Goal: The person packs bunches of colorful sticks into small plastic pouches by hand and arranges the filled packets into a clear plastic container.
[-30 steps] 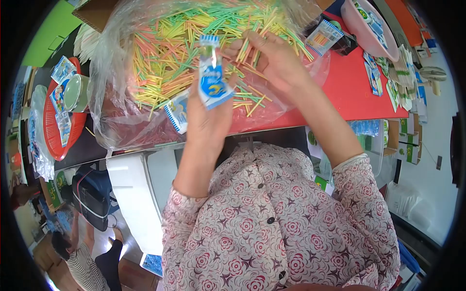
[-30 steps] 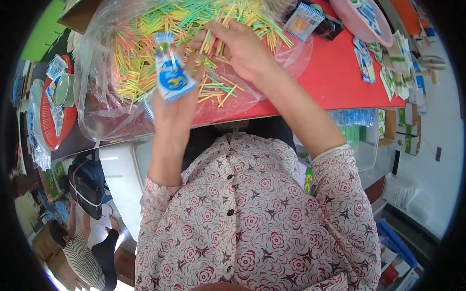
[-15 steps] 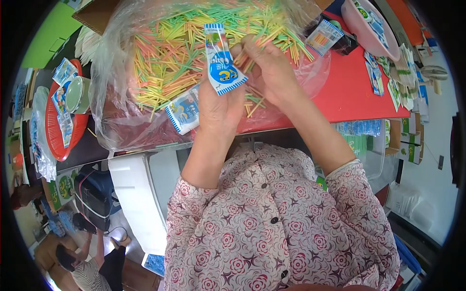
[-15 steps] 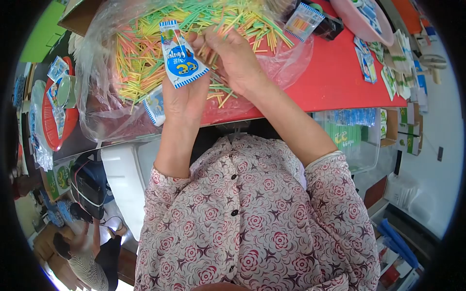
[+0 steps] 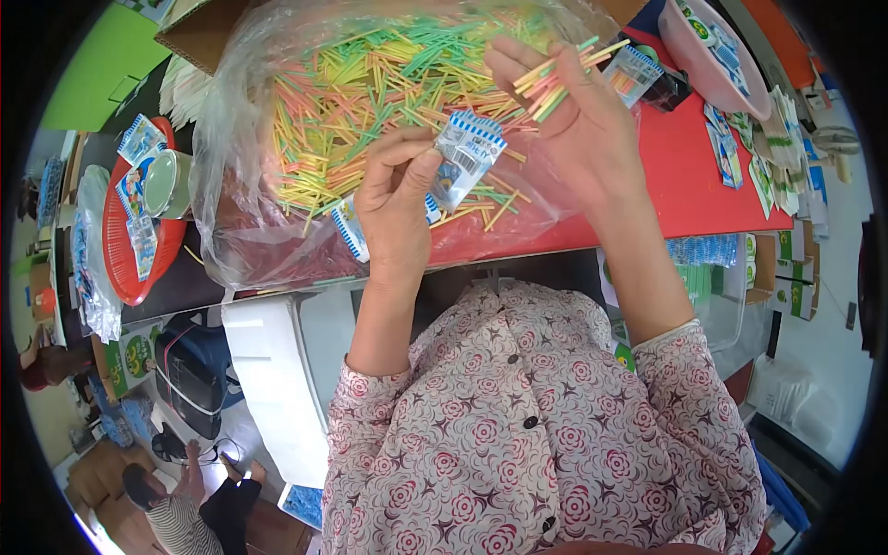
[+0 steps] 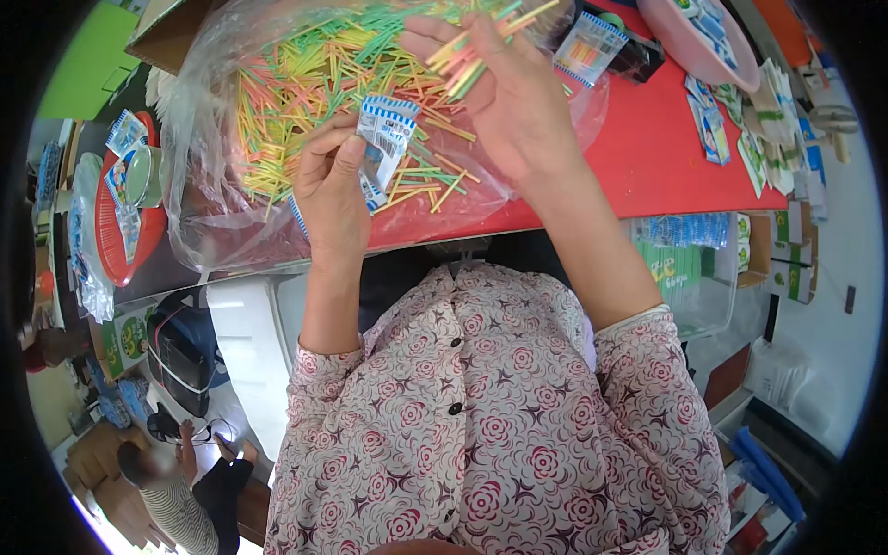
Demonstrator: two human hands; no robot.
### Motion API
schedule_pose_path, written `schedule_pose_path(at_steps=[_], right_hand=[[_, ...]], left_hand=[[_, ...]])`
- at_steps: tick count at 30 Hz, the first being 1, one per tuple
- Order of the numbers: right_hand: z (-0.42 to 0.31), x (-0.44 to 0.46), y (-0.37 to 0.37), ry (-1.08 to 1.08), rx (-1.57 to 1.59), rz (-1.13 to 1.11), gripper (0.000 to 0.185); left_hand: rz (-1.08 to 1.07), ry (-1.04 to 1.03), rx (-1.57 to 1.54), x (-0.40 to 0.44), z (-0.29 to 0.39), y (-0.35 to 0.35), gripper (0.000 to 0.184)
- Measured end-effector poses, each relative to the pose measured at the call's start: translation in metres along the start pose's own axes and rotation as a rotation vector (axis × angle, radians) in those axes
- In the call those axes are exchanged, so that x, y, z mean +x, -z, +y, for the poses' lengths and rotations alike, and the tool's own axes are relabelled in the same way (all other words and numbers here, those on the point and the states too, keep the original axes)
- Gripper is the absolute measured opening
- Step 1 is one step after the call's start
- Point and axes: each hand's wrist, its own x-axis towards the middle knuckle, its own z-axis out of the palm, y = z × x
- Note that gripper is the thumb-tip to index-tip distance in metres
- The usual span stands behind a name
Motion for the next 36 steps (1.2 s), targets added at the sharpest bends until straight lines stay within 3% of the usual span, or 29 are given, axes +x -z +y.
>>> schedule_pose_path(at_steps=[5, 16, 36], right_hand=[[0.006, -0.011, -0.037, 0.083, 0.030, 0.032, 0.027], [0.035, -0.012, -0.037, 0.320, -0.363, -0.079, 0.027], [0.040, -0.020, -0.038, 0.204, -0.389, -0.005, 0.028]], left_hand=[[0.010, 0.014, -0.094, -0.003, -0.009, 0.003, 0.008], [0.033, -0.006, -0.120, -0.003, -0.009, 0.001, 0.008], [0.092, -0.028, -0.003, -0.004, -0.003, 0.000, 0.006]])
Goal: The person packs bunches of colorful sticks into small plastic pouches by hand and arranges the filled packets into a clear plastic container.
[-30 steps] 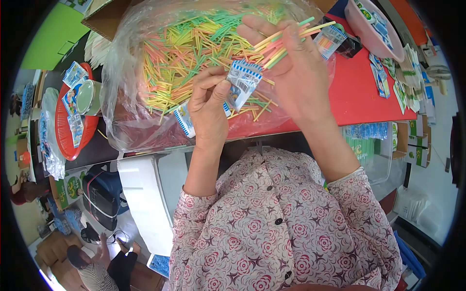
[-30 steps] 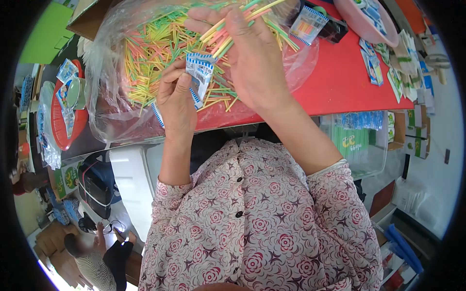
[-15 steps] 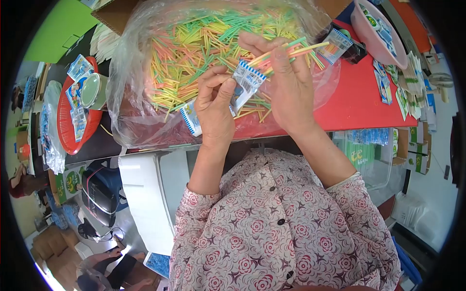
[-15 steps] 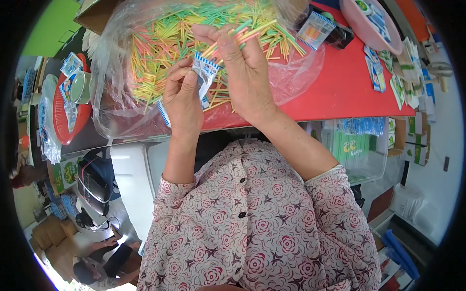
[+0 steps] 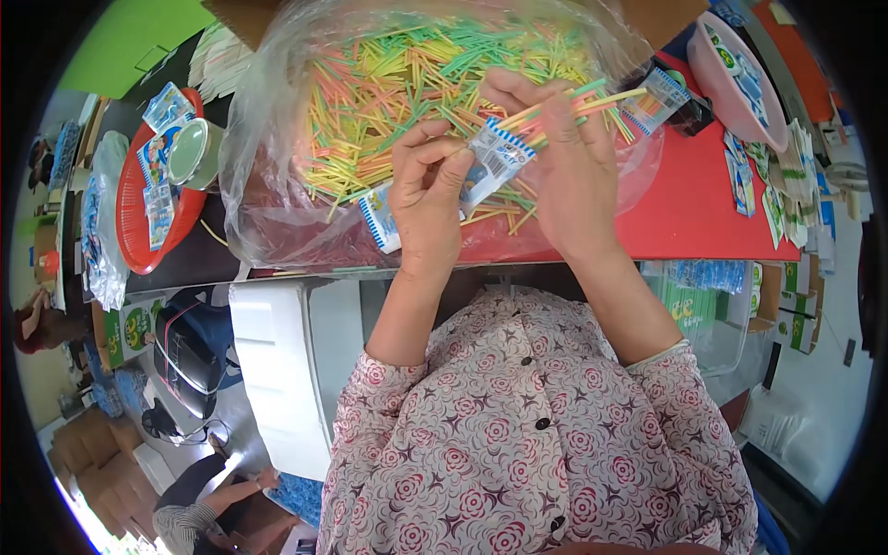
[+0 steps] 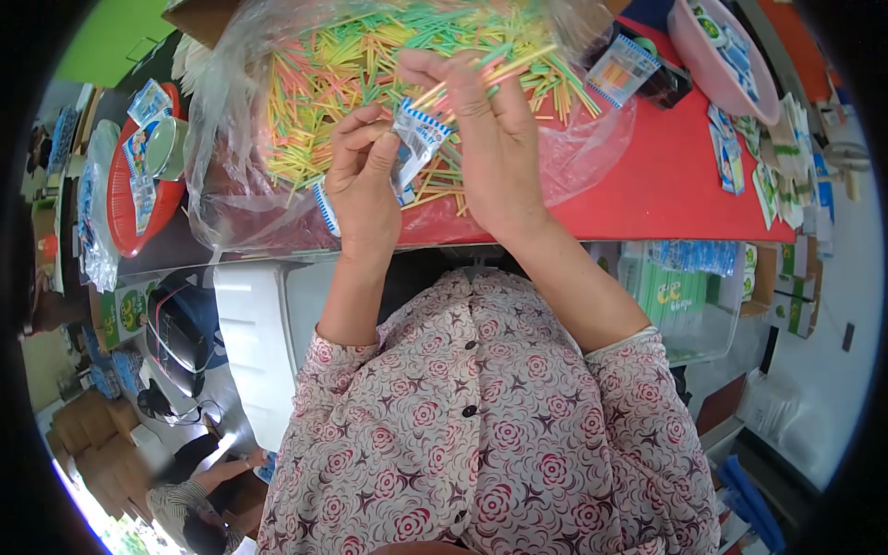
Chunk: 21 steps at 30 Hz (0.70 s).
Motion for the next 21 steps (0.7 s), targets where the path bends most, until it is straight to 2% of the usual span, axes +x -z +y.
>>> schedule_pose_path(at_steps=[4, 6, 8, 9, 11, 12, 15, 21], right_hand=[[-0.002, 0.000, 0.001, -0.122, 0.017, 0.137, 0.030], [-0.005, 0.000, 0.009, -0.017, -0.320, -0.017, 0.036], [0.003, 0.001, 0.003, -0.200, 0.053, 0.120, 0.041], [0.003, 0.000, 0.004, -0.227, 0.088, 0.071, 0.041], [0.000, -0.002, 0.008, -0.092, -0.428, -0.140, 0.043], [0.000, -0.002, 0.007, -0.098, -0.402, -0.173, 0.043], [0.001, 0.003, 0.005, -0.318, -0.038, 0.034, 0.041], [0.009, 0.003, 0.006, -0.361, -0.126, 0.102, 0.036]], left_hand=[[0.005, -0.072, 0.179, 0.002, -0.008, 0.004, 0.007], [0.018, -0.113, 0.254, 0.002, -0.008, 0.004, 0.008], [0.033, -0.200, 0.299, 0.003, -0.003, 0.002, 0.008], [0.039, -0.260, 0.350, 0.003, -0.001, 0.001, 0.009], [0.044, -0.330, 0.304, 0.003, -0.002, 0.001, 0.013], [0.070, -0.343, 0.334, 0.002, -0.002, 0.002, 0.013], [0.059, -0.300, 0.272, 0.003, -0.001, 0.003, 0.013], [0.073, -0.319, 0.285, 0.007, -0.003, 0.006, 0.012]])
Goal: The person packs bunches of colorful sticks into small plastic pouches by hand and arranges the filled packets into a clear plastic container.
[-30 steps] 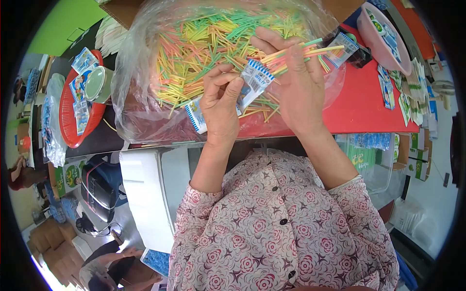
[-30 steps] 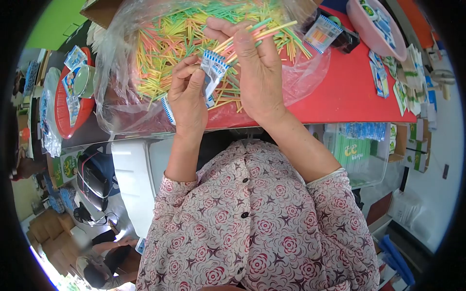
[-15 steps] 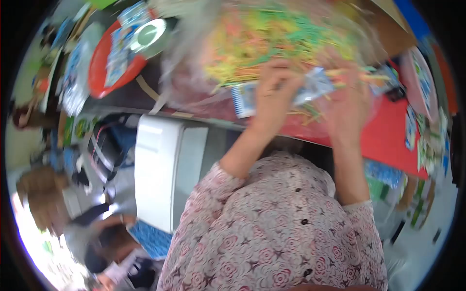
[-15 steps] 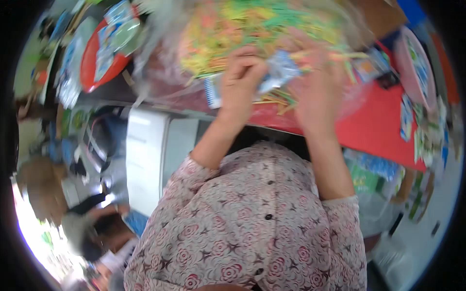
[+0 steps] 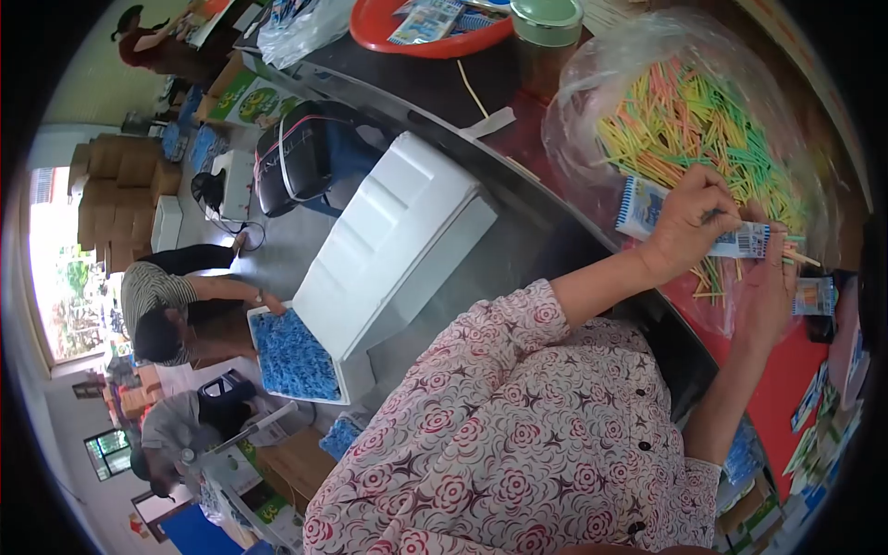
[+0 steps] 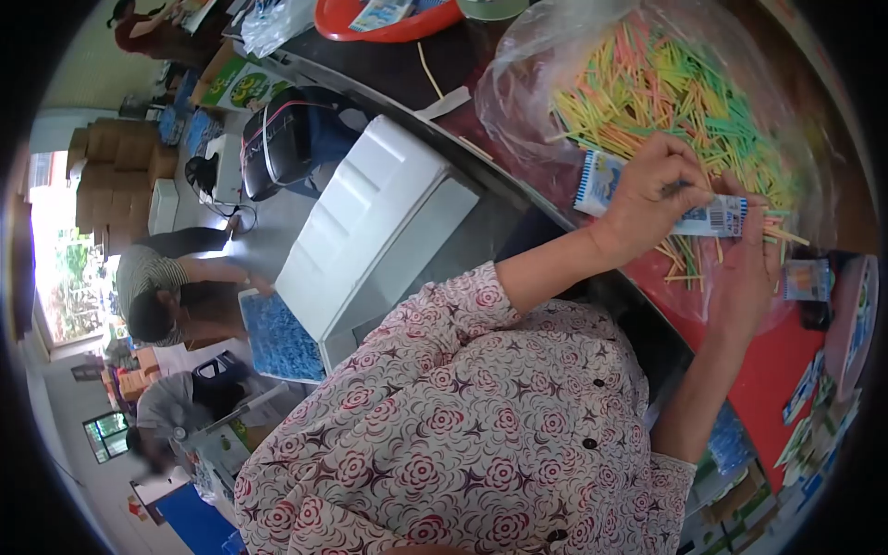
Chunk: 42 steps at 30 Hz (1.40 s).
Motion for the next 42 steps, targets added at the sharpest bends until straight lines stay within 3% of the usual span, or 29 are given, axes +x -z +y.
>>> schedule_pose_path(at_steps=[3, 6, 7, 10, 11, 14, 16, 18, 20, 22, 23, 25, 35, 42], right_hand=[[0.009, 0.011, 0.019, 0.005, -0.005, -0.024, 0.033], [0.009, 0.016, 0.027, 0.290, -0.291, -0.125, 0.031], [0.008, 0.017, 0.027, 0.292, -0.287, -0.125, 0.031], [0.000, 0.019, 0.027, 0.360, -0.382, -0.160, 0.030], [-0.003, 0.020, 0.025, 0.361, -0.381, -0.160, 0.030], [-0.018, 0.016, 0.016, 0.090, -0.187, -0.162, 0.028], [-0.015, 0.019, 0.013, 0.289, -0.468, -0.175, 0.026], [-0.020, 0.001, 0.009, 0.507, -0.938, -0.181, 0.024], [-0.012, 0.010, 0.011, -0.023, -0.107, -0.210, 0.025], [-0.002, 0.014, 0.012, 0.041, 0.056, -0.234, 0.026], [-0.005, 0.015, 0.011, 0.053, 0.043, -0.199, 0.026], [-0.012, 0.014, 0.008, 0.003, 0.082, -0.164, 0.028], [-0.011, 0.028, 0.016, 0.156, 0.008, -0.027, 0.030], [-0.012, 0.029, 0.026, 0.102, -0.308, -0.167, 0.029]], left_hand=[[-0.024, -0.058, 0.052, 0.000, 0.006, 0.001, 0.011], [-0.025, 0.188, -0.079, 0.003, 0.025, -0.004, 0.007], [-0.027, 0.185, -0.076, 0.005, 0.025, -0.002, 0.007], [-0.255, 0.508, -0.147, 0.015, 0.022, 0.005, 0.007], [-0.256, 0.507, -0.145, 0.016, 0.021, 0.006, 0.007], [-0.245, 0.367, -0.077, 0.014, 0.010, 0.000, 0.008], [-0.083, 0.305, -0.157, 0.006, -0.014, -0.008, 0.007], [-0.094, 0.510, -0.090, 0.008, -0.002, -0.003, 0.005], [-0.081, 0.420, -0.180, 0.007, -0.003, -0.008, 0.007], [-0.100, 0.425, -0.185, 0.005, -0.009, -0.009, 0.008], [-0.127, 0.435, -0.211, 0.005, -0.007, -0.010, 0.008], [-0.088, 0.682, -0.319, 0.005, 0.000, -0.011, 0.008], [-0.097, 0.645, -0.371, 0.006, 0.002, -0.018, 0.007], [-0.037, 0.597, -0.410, 0.007, -0.010, -0.023, 0.007]])
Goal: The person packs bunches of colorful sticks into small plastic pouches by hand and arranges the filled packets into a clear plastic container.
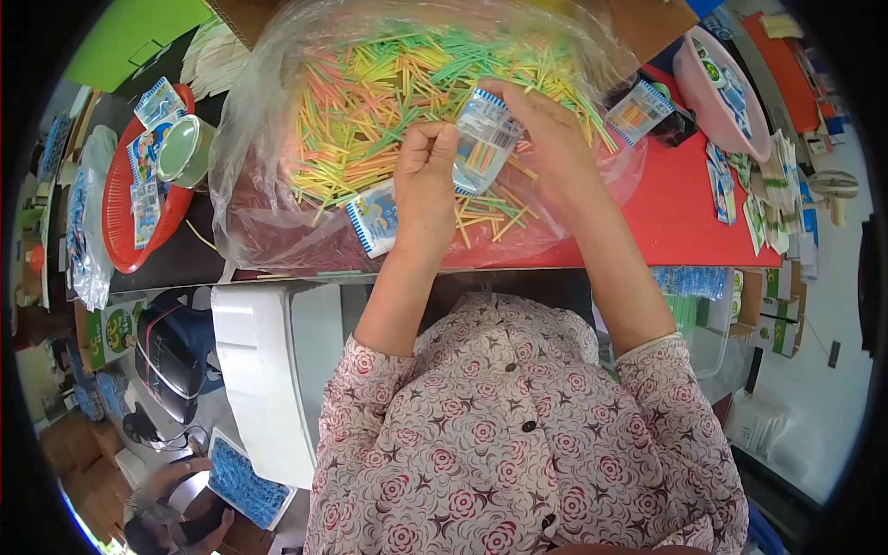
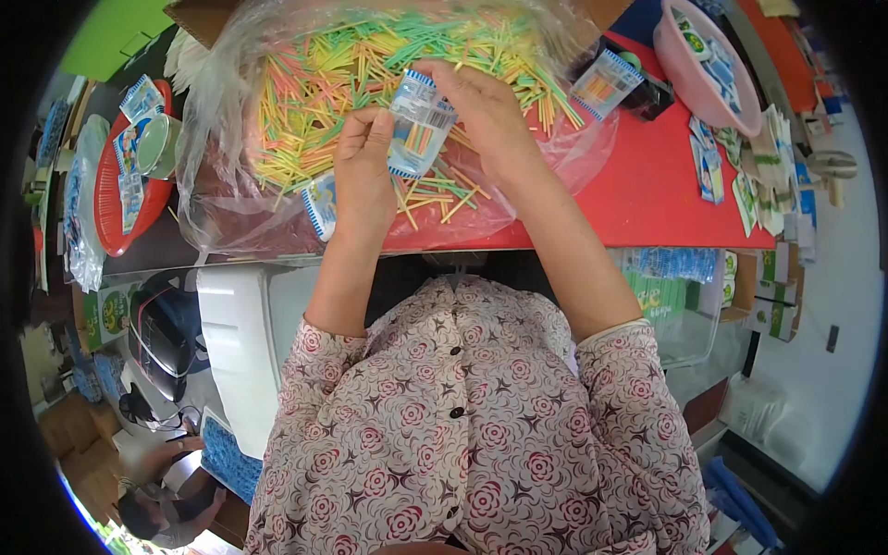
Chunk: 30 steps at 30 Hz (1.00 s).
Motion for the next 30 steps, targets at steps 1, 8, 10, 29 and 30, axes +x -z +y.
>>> schedule_pose_path(at_steps=[1, 8, 10, 29, 30], right_hand=[[-0.001, 0.000, 0.000, -0.001, -0.001, 0.003, 0.029], [0.001, 0.004, 0.000, -0.100, 0.281, 0.065, 0.032], [0.006, 0.005, 0.000, -0.028, 0.152, 0.011, 0.032], [0.047, -0.036, 0.000, 0.459, -1.136, -0.283, 0.021], [0.048, -0.035, -0.001, 0.435, -1.182, -0.291, 0.021]], left_hand=[[-0.004, 0.007, 0.004, 0.001, 0.000, 0.000, 0.007], [-0.028, 0.056, -0.013, 0.006, -0.002, 0.000, 0.007], [-0.040, 0.061, -0.012, 0.007, -0.002, -0.003, 0.008], [0.050, 0.087, -0.145, 0.002, 0.030, 0.016, 0.023], [0.075, 0.106, -0.129, -0.001, 0.032, 0.015, 0.025]])
